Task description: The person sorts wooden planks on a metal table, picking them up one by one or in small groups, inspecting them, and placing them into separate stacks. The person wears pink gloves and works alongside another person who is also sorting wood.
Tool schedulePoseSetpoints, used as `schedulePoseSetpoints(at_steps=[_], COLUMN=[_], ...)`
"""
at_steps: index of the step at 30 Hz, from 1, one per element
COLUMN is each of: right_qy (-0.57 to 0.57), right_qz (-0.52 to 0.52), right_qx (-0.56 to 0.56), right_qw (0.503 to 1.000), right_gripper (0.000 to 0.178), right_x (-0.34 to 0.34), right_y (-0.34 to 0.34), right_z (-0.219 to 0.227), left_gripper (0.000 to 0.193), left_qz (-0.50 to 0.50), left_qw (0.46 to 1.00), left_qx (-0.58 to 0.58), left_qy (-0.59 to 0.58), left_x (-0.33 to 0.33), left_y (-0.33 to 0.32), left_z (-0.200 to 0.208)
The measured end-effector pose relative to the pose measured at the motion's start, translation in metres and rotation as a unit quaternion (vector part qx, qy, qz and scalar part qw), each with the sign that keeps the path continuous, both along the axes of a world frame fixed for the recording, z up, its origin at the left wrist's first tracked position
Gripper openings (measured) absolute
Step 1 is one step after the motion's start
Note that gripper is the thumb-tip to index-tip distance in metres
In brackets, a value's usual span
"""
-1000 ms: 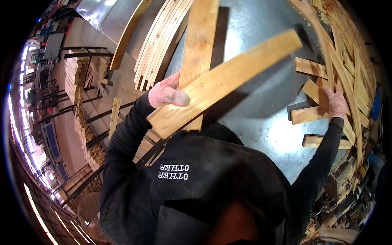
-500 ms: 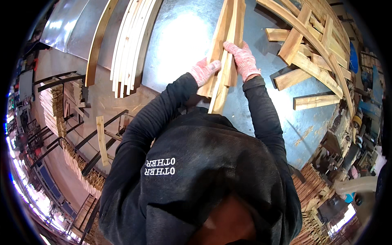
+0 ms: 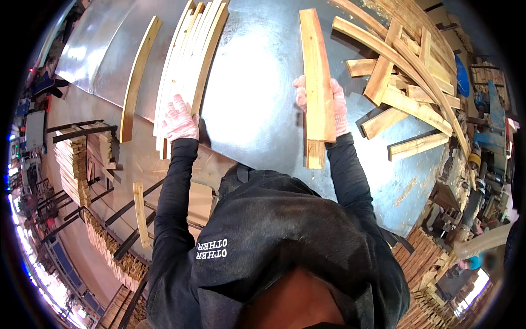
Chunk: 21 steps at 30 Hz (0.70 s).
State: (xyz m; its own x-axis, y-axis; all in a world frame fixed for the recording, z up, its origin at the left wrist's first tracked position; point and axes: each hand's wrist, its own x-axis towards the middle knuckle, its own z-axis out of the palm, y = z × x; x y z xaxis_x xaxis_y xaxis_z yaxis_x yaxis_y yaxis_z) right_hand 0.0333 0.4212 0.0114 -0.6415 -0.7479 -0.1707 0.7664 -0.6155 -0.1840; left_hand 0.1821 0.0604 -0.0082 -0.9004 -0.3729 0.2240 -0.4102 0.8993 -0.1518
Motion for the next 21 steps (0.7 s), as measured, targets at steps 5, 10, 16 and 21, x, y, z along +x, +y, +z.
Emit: schedulePoseSetpoints(at_steps=[5, 10, 16, 21], right_qy=[-0.017, 0.534, 0.406, 0.420], right_qz=[-0.039, -0.090, -0.014, 0.097], right_qx=[0.117, 0.536, 0.854, 0.844], right_qw=[0.992, 0.647, 0.323, 0.319], right_gripper=[0.058, 0.050, 0.097, 0.099], right_x=[0.008, 0.011, 0.032, 0.055], right_y=[-0.022, -0.014, -0.003, -0.003], right_z=[-0.014, -0.055, -0.032, -0.048], left_gripper=[0.082, 0.051, 0.061, 0.054], left_qz=[-0.066, 0.024, 0.062, 0.022], left_qw=[0.804, 0.291, 0.839, 0.996], left_qx=[0.569, 0.949, 0.533, 0.076], left_qy=[0.160, -0.116, -0.089, -0.039], left_x=[-0.021, -0.038, -0.024, 0.014], left_y=[0.078, 0.151, 0.115, 0.031], left_z=[-0.002, 0.000, 0.007, -0.004])
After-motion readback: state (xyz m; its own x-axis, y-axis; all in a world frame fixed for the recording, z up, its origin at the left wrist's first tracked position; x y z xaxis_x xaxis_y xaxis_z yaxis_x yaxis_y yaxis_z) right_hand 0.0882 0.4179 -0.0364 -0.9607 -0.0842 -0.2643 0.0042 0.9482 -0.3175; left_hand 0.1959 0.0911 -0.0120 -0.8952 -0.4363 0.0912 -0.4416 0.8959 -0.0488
